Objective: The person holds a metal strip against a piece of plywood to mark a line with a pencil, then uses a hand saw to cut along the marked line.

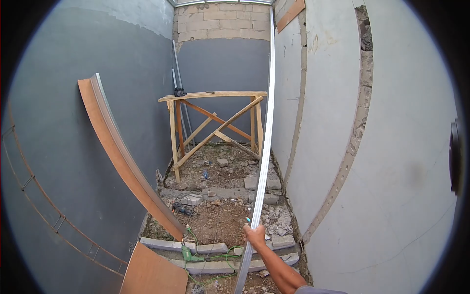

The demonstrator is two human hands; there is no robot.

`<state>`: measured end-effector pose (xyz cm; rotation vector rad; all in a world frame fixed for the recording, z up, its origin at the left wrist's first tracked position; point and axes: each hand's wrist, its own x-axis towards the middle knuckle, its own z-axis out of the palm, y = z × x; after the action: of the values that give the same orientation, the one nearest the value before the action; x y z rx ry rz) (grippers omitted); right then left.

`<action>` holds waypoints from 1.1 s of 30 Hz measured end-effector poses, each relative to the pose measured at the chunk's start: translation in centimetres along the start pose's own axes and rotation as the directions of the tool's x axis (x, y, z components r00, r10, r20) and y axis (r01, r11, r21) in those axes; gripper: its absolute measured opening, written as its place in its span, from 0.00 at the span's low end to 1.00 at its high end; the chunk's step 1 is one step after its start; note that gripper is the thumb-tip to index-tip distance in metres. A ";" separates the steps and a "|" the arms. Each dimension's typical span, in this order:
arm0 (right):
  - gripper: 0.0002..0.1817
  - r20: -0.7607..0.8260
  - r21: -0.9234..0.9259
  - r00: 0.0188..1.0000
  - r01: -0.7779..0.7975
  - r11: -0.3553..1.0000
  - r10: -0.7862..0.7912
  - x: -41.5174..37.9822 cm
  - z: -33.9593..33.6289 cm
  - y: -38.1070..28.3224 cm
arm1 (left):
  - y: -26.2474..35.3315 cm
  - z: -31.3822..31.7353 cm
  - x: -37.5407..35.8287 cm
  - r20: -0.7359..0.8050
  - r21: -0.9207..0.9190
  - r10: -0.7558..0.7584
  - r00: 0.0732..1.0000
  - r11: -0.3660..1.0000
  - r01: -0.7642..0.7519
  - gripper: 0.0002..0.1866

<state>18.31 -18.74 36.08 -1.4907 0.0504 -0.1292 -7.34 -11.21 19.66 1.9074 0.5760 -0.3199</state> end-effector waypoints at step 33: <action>0.16 -0.241 -0.717 0.962 -0.265 0.645 0.127 -4.3 -29.0 12.0 | -23.1 -6.2 -8.9 0.272 -0.073 -0.432 0.860 0.882 0.466 0.26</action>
<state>11.44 -46.06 21.65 -2.2942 0.4580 -0.0546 -27.39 -0.41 8.14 1.5514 0.8504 -0.7919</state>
